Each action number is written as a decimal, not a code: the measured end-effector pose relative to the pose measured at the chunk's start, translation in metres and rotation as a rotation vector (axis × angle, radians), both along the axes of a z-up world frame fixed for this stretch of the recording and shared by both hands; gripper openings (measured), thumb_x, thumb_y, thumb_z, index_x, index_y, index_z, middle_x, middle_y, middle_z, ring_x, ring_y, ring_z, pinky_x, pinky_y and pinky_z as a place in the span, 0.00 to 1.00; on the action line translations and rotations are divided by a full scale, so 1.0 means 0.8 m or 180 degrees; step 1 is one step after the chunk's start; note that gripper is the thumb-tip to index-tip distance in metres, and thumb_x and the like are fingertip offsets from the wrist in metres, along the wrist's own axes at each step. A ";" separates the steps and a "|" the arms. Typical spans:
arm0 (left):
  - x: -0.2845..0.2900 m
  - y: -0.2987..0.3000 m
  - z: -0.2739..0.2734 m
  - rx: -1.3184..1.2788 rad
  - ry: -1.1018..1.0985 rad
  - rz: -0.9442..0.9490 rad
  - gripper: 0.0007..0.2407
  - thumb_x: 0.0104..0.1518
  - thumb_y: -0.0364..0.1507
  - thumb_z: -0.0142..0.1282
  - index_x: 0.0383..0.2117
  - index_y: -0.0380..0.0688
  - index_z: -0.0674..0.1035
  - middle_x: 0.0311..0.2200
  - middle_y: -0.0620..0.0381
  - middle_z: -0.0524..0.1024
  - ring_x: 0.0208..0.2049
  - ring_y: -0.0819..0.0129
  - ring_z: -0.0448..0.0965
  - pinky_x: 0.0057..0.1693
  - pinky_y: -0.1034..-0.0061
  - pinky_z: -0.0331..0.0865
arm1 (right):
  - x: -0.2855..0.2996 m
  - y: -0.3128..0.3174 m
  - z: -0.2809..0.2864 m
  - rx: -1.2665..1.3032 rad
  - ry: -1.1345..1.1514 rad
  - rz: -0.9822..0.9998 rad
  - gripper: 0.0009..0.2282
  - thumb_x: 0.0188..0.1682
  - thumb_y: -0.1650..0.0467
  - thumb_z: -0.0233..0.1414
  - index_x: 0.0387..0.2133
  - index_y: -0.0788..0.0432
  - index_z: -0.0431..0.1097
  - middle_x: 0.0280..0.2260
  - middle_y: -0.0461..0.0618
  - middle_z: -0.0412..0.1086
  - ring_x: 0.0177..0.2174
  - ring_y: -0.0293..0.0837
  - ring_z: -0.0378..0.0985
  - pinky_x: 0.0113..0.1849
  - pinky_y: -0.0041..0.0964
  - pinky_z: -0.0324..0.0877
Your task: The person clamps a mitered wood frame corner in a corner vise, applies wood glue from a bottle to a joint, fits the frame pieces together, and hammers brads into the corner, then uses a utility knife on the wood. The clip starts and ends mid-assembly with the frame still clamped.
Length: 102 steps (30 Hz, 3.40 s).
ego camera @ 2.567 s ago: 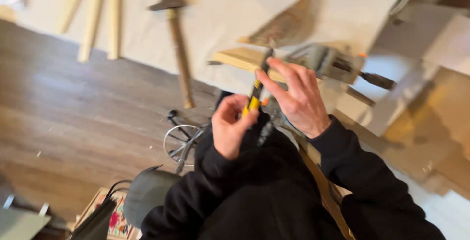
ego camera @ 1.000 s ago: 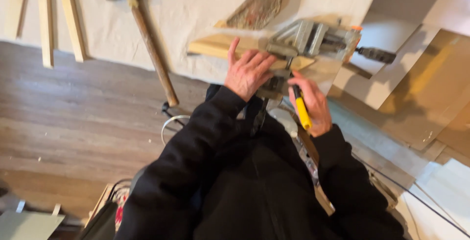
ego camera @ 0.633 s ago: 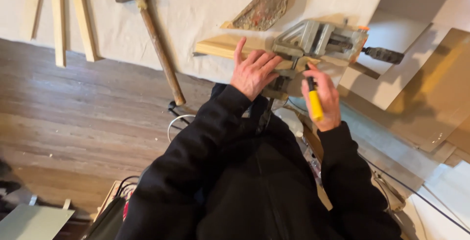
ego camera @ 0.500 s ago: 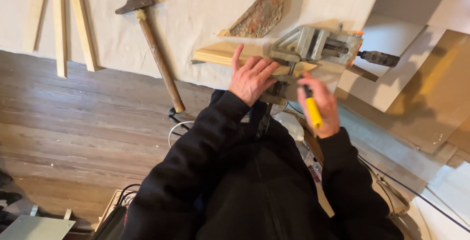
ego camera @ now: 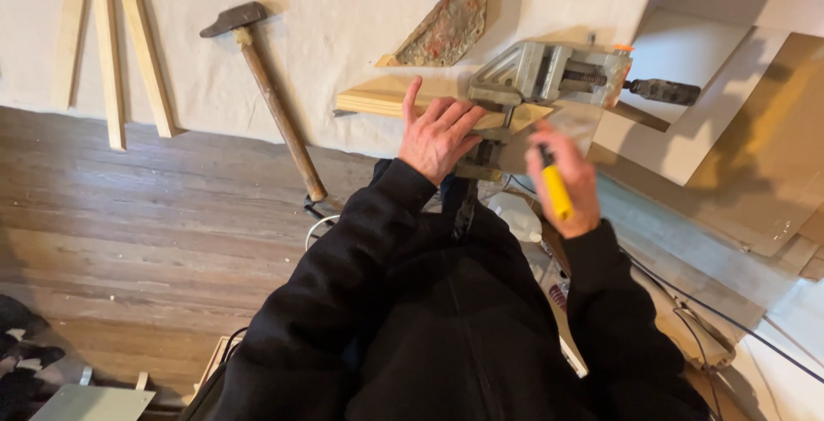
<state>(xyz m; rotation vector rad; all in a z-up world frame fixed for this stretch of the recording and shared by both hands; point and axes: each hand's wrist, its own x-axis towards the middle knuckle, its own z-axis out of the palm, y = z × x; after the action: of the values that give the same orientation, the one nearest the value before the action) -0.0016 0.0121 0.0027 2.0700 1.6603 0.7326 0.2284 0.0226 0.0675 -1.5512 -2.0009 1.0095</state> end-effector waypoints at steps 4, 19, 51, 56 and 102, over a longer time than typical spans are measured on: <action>-0.004 -0.005 0.000 0.0039 0.0001 -0.0011 0.21 0.49 0.35 0.69 0.51 0.54 0.78 0.47 0.67 0.76 0.52 0.68 0.74 0.73 0.39 0.41 | -0.002 -0.009 -0.001 0.0252 -0.0069 0.0290 0.10 0.54 0.76 0.55 0.48 0.60 0.68 0.53 0.64 0.72 0.49 0.59 0.79 0.50 0.45 0.75; -0.005 -0.003 -0.003 0.0064 0.0023 -0.0067 0.21 0.49 0.36 0.69 0.52 0.54 0.78 0.48 0.67 0.76 0.52 0.67 0.74 0.73 0.40 0.40 | 0.007 -0.010 -0.001 -0.0145 -0.0270 -0.0003 0.08 0.57 0.74 0.55 0.47 0.62 0.67 0.54 0.62 0.74 0.43 0.54 0.82 0.40 0.41 0.77; -0.008 0.000 0.002 -0.0075 0.0062 -0.0169 0.21 0.50 0.35 0.69 0.52 0.53 0.78 0.47 0.67 0.76 0.51 0.68 0.74 0.73 0.39 0.40 | -0.024 0.024 0.032 -0.0506 -0.0216 -0.0268 0.09 0.55 0.75 0.54 0.48 0.61 0.68 0.53 0.60 0.73 0.41 0.54 0.79 0.43 0.44 0.73; -0.004 0.006 -0.008 0.0004 0.0053 -0.0181 0.21 0.50 0.35 0.69 0.51 0.54 0.78 0.47 0.67 0.76 0.52 0.68 0.74 0.73 0.39 0.40 | -0.009 0.016 0.011 0.0038 -0.0186 0.0241 0.09 0.52 0.76 0.56 0.46 0.61 0.69 0.52 0.63 0.73 0.47 0.56 0.79 0.47 0.45 0.75; -0.211 -0.233 0.074 -0.0496 -0.4251 0.2620 0.11 0.69 0.32 0.47 0.33 0.38 0.78 0.29 0.58 0.79 0.33 0.75 0.79 0.45 0.77 0.74 | -0.230 0.075 0.058 -0.1785 0.1710 0.1399 0.09 0.63 0.65 0.51 0.39 0.59 0.65 0.31 0.51 0.67 0.28 0.39 0.69 0.38 0.36 0.73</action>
<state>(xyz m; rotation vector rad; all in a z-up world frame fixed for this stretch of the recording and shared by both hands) -0.1707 -0.1746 0.0622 0.3239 1.4676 1.6276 0.0443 0.0827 0.1136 -0.8976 -1.7701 2.0464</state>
